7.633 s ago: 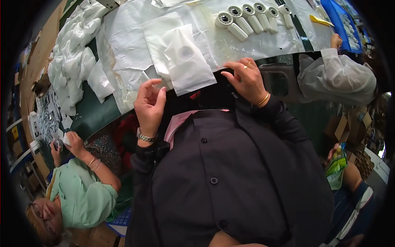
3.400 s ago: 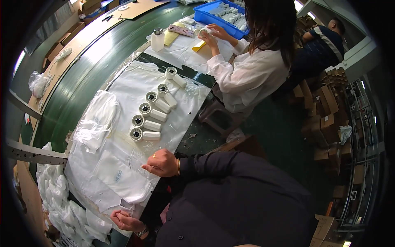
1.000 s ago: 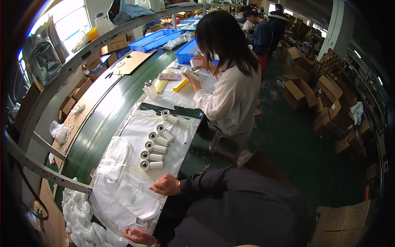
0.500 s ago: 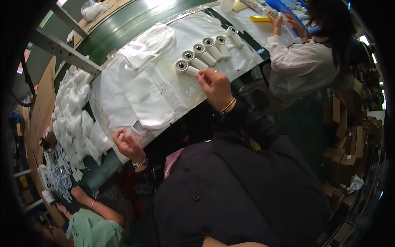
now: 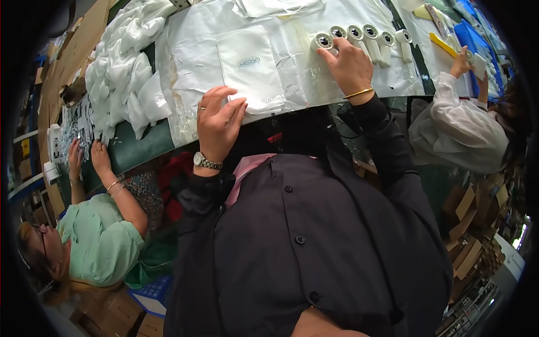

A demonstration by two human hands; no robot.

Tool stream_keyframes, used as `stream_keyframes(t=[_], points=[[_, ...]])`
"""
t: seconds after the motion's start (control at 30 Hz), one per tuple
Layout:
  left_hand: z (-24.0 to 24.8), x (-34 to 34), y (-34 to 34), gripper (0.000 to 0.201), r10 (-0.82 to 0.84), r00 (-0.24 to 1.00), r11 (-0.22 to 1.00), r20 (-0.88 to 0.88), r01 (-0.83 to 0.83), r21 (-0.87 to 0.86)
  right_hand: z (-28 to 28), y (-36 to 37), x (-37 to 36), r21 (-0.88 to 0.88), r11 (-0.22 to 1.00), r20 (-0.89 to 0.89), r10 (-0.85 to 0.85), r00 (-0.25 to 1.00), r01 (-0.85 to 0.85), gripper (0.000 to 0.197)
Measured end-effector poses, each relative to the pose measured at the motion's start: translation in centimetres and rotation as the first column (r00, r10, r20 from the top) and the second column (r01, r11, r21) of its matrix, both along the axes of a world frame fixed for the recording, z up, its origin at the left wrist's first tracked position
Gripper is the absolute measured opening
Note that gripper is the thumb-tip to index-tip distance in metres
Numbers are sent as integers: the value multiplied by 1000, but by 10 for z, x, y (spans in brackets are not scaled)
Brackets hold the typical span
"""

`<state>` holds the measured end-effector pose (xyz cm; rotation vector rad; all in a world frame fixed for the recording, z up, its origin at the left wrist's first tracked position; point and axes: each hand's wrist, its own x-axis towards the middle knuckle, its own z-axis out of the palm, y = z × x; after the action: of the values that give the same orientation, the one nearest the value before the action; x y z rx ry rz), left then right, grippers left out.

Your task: Manually assemble and place small plastic components into individual clear plastic bags at an assembly workbench.

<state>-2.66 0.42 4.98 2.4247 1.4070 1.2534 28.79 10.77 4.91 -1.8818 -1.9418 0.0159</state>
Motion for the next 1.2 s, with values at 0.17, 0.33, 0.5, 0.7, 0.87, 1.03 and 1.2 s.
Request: stream_keyframes(t=[0.17, 0.33, 0.5, 0.7, 0.87, 1.03, 1.2], points=[[-13, 2, -2, 16, 81, 993, 994, -83, -86, -67, -9, 0, -2, -28, 1000, -2, 6, 1000, -6, 47], [-18, 6, -5, 17, 71, 993, 985, -97, -85, -153, 6, -17, -16, -50, 976, -116, 204, 972, -211, 52], [-13, 15, 1, 21, 98, 985, 986, -139, -115, -118, 14, -31, -44, -62, 979, 8, 195, 981, -194, 51], [-9, 24, 10, 26, 102, 982, 978, -158, -128, -163, 7, -44, -58, -77, 992, 180, 108, 978, -96, 46], [-17, 24, 11, 25, 118, 980, 960, -163, -154, -232, 9, -76, -49, -66, 986, 144, 158, 977, -150, 40], [-22, 25, 15, 21, 147, 983, 948, -107, -171, -268, 3, -85, -36, 65, 965, -49, 256, 965, -253, 37], [-32, 28, 15, 15, 198, 979, 936, -55, -206, -285, 13, -89, -47, 17, 920, -677, 300, 673, -393, 47]])
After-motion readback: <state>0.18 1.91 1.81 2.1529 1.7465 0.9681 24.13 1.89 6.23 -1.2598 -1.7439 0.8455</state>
